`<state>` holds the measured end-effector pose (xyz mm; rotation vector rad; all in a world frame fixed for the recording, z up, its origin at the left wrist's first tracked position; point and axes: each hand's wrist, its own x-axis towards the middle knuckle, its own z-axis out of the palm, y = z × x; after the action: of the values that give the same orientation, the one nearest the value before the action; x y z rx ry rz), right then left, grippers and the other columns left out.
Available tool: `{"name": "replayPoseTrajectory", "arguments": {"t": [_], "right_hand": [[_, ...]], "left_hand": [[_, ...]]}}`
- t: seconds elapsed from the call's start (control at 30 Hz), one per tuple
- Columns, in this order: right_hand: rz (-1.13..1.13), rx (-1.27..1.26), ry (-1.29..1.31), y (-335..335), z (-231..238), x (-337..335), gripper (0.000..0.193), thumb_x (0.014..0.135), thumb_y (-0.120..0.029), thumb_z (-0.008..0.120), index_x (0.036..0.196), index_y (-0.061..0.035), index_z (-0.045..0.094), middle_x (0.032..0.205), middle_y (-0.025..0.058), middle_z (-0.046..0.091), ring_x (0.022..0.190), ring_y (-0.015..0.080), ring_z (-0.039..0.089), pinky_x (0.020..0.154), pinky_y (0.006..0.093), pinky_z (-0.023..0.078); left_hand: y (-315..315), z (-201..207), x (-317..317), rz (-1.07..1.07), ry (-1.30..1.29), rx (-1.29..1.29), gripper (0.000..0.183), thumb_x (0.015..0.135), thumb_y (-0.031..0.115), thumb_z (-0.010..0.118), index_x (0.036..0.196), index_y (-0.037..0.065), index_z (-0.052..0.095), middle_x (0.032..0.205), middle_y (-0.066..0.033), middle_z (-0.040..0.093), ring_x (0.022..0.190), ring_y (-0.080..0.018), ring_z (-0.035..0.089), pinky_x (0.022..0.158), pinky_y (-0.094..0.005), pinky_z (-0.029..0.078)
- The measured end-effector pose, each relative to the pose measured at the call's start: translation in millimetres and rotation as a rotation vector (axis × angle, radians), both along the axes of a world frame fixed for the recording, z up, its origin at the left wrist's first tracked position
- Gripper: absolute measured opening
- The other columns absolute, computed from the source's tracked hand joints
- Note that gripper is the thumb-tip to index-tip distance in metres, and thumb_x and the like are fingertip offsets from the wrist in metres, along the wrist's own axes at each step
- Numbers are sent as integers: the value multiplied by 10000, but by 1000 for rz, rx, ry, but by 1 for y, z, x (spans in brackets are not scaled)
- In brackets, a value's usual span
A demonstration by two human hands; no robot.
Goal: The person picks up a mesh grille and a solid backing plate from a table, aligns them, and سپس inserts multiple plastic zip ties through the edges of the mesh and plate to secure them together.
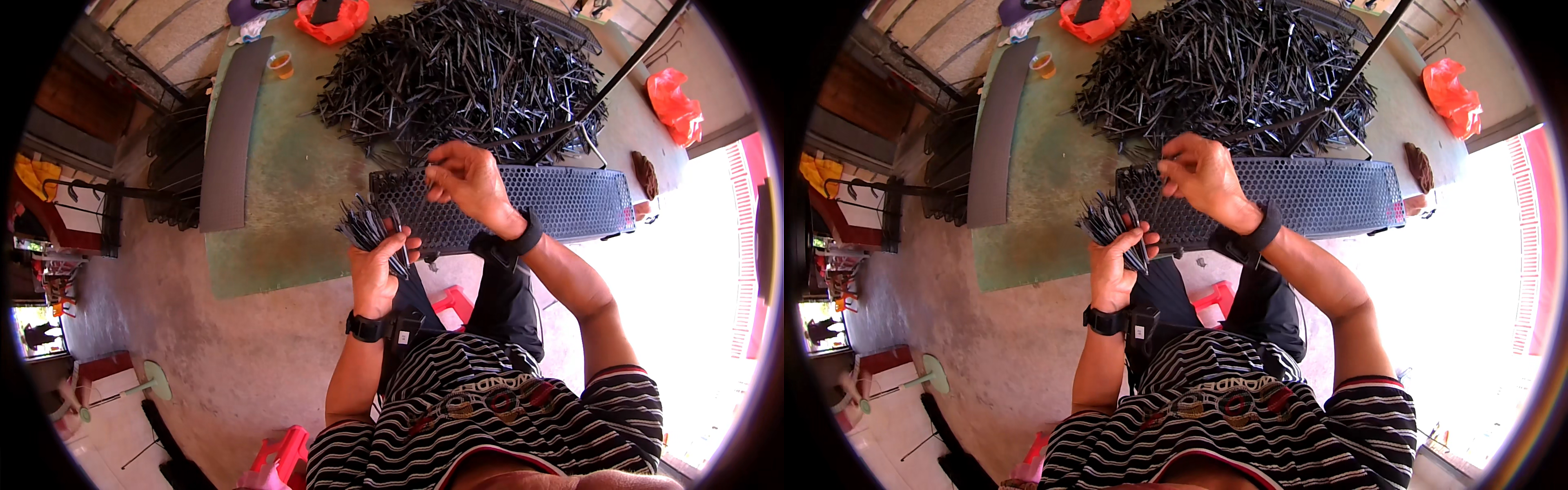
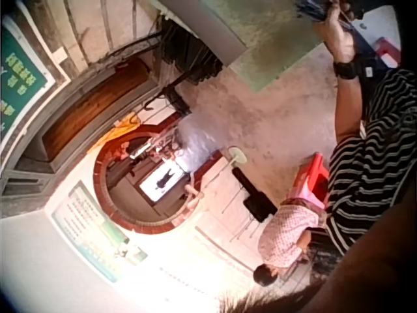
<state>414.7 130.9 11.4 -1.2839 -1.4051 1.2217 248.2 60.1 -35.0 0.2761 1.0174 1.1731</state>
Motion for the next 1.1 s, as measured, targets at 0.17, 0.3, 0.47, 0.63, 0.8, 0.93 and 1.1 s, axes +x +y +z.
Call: {"name": "replayPoseTrajectory", "arguments": {"t": [0.17,0.3,0.47,0.63,0.8,0.93,1.1], "right_hand": [[-91,389,-230,14,-7,-1,163,791,0,574,906,24,461,682,154,615,585,203,633,500,280,477],[-72,454,-286,23,-22,0,160,783,6,574,898,25,465,678,171,603,590,258,627,508,306,474],[21,509,-442,30,-33,3,114,772,-33,580,846,9,505,682,181,596,585,330,593,511,339,465],[71,600,-667,30,-36,-1,101,761,-93,611,786,2,589,635,173,589,548,312,568,493,336,455],[343,-139,-279,5,-11,-9,186,773,-145,628,731,35,624,569,99,593,481,170,589,424,271,451],[235,-273,43,1,-8,-5,167,806,-111,607,821,56,603,622,73,610,502,121,590,440,209,465],[-59,238,-115,10,-8,9,174,827,-21,510,984,53,490,702,142,625,623,187,645,504,261,493]], "left_hand": [[1,4,0,16,30,1,173,738,-49,589,894,15,548,787,-137,623,644,-258,635,522,-353,533],[1,2,-2,37,34,11,202,721,-35,625,902,-23,537,742,-122,608,591,-255,630,506,-339,531],[4,3,-3,27,25,6,179,720,-33,631,875,-20,544,716,-111,598,583,-246,629,499,-332,532],[4,3,-3,15,17,6,161,727,-32,623,873,-15,555,743,-119,606,597,-246,631,502,-338,534],[5,4,1,-27,0,14,179,726,-27,634,883,-13,550,753,-121,612,605,-230,632,492,-314,522],[3,2,7,-82,27,42,236,721,-26,641,935,-17,542,813,-131,623,617,-219,632,494,-300,517],[-1,9,4,-126,110,91,303,747,-7,626,1035,-26,533,844,-129,631,626,-205,622,511,-307,517]]}}
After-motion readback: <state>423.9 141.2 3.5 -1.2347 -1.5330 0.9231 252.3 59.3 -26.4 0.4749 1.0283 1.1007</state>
